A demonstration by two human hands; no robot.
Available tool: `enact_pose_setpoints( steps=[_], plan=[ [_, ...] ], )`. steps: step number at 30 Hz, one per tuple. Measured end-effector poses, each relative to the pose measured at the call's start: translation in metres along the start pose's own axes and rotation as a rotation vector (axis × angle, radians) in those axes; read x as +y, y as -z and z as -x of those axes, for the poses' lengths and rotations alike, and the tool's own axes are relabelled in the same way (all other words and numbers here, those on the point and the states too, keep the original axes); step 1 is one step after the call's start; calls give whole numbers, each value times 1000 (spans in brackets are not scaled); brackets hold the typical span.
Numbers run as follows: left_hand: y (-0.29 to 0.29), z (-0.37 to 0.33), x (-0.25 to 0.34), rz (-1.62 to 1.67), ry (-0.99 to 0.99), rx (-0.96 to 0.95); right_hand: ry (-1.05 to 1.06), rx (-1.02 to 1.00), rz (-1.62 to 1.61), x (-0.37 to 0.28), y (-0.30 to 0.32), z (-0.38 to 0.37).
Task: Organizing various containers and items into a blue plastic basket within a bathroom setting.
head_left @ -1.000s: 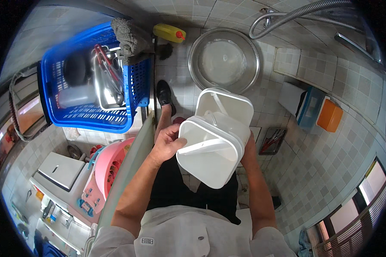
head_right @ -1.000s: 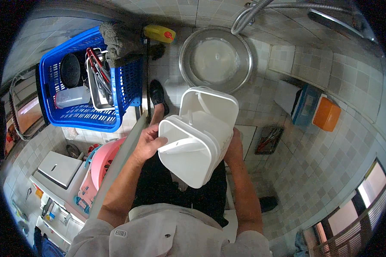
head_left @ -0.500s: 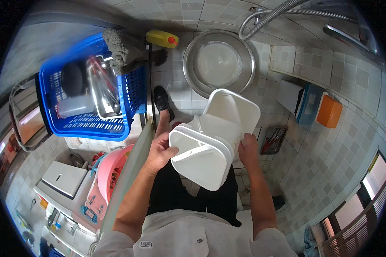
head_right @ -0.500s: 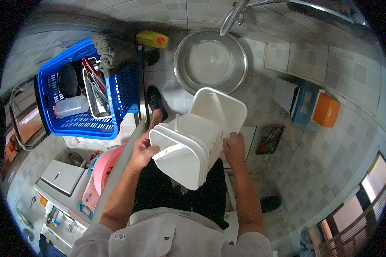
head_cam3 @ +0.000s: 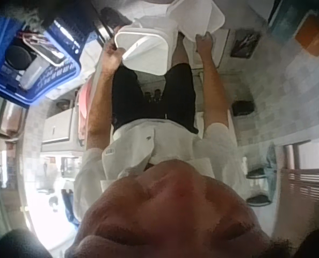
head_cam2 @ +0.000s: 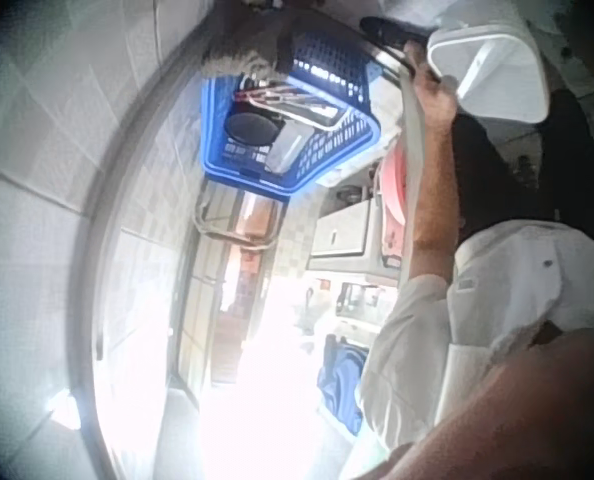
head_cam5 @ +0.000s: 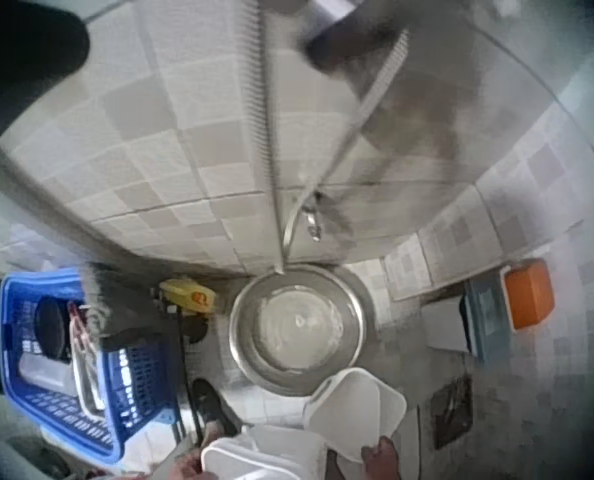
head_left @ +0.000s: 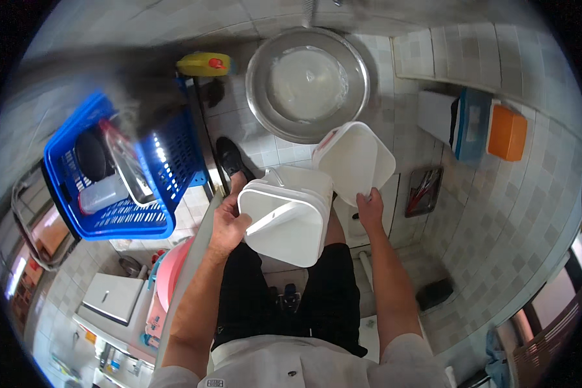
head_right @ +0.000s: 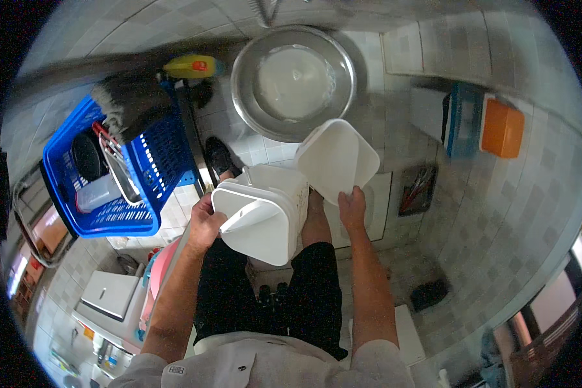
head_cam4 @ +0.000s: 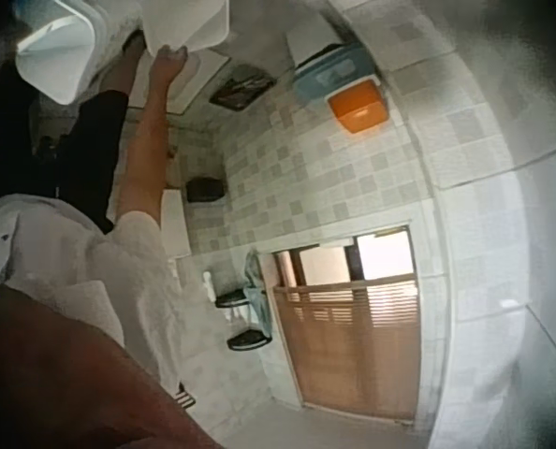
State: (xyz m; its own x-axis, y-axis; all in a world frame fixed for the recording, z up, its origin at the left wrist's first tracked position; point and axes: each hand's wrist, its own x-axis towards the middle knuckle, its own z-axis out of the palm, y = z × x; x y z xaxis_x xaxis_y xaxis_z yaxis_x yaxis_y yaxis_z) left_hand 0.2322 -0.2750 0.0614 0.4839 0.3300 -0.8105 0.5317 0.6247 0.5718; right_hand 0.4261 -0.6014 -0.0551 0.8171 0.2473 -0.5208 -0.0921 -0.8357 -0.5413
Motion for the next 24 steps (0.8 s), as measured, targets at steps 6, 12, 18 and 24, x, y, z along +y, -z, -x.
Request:
enact_pose_setpoints(
  steps=[6,12,18,24],
  plan=[
    [-22,-26,-13,-73,-58,-40,1,111,-47,31,-30,-12],
    [-51,-33,-16,-153,-19,-77,-231,213,-395,72,-7,-4],
    [-81,-44,-36,-225,-19,-159,-640,496,-743,119,46,78],
    [-124,-49,-52,-315,42,-180,-934,570,-803,228,63,163]
  ],
)
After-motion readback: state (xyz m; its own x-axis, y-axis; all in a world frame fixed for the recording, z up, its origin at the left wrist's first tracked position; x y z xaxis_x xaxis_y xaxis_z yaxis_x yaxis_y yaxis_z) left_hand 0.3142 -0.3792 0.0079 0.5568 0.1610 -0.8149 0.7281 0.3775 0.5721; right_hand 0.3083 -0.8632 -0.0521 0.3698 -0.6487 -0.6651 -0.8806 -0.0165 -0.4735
